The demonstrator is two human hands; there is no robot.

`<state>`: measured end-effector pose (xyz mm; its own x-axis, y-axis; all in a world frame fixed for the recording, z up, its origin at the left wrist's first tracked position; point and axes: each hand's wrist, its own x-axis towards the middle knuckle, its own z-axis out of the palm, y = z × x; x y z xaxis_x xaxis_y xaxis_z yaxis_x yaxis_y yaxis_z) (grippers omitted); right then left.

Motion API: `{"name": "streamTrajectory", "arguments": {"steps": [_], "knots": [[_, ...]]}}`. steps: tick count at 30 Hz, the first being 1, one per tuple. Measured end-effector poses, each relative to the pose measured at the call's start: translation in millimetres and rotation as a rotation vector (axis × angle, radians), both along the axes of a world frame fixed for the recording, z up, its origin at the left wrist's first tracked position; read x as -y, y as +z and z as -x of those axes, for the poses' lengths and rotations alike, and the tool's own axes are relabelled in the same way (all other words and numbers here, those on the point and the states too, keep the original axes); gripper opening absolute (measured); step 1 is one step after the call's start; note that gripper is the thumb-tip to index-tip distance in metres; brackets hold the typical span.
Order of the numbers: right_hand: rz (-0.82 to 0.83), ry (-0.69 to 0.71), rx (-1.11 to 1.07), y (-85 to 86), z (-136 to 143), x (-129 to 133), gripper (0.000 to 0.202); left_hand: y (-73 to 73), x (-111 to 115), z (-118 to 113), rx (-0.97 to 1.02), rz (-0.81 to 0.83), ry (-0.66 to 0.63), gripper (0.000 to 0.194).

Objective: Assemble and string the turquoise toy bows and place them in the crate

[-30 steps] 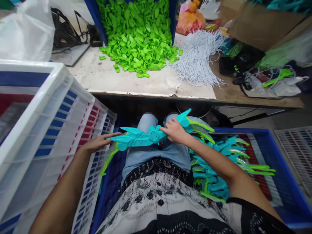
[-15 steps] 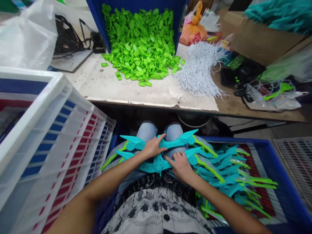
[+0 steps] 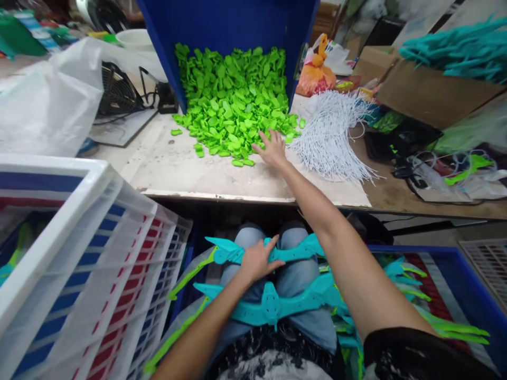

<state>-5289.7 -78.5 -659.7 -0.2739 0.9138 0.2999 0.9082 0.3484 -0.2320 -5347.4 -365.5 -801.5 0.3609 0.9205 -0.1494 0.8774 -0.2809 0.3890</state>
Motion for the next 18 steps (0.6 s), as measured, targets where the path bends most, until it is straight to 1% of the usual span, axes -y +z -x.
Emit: {"name": "streamTrajectory", "arguments": {"steps": [2,3,4,6,8,11,13,15,16,17,18], "knots": [[0.051,-0.093,-0.05,-4.7,14.3,-38.9,0.064,-0.7,-2.1,0.9,0.027,0.013,-0.001,0.079],[0.056,-0.115,-0.072,-8.0,19.8,-50.5,0.064,-0.5,-3.7,1.7,0.042,0.02,-0.003,0.078],[0.048,-0.113,-0.087,-11.7,24.3,-56.9,0.064,0.1,-5.4,2.5,0.055,0.028,-0.007,0.078],[-0.007,-0.049,-0.094,-20.1,29.7,-55.9,0.06,2.2,-8.5,4.0,0.07,0.047,-0.011,0.077],[-0.054,0.066,-0.071,-27.8,29.3,-41.5,0.055,4.2,-10.3,5.2,0.078,0.064,-0.016,0.076],[-0.073,0.226,-0.008,-33.9,17.8,-10.6,0.053,2.9,-10.4,6.4,0.098,0.076,-0.023,0.075],[-0.061,0.271,0.04,-33.6,4.8,8.8,0.054,-0.6,-9.5,6.7,0.13,0.057,-0.025,0.077],[-0.041,0.285,0.085,-30.1,-10.9,25.7,0.052,-1.0,-8.1,6.4,0.189,-0.005,-0.029,0.081],[-0.046,0.288,0.091,-27.6,-19.2,33.6,0.05,2.5,-7.0,5.7,0.231,-0.048,-0.024,0.081],[-0.069,0.288,0.083,-24.7,-27.2,41.5,0.049,9.8,-5.3,4.4,0.284,-0.093,-0.013,0.078],[-0.107,0.285,0.065,-21.9,-34.4,49.4,0.048,21.6,-2.6,2.2,0.35,-0.129,-0.001,0.07]]}}
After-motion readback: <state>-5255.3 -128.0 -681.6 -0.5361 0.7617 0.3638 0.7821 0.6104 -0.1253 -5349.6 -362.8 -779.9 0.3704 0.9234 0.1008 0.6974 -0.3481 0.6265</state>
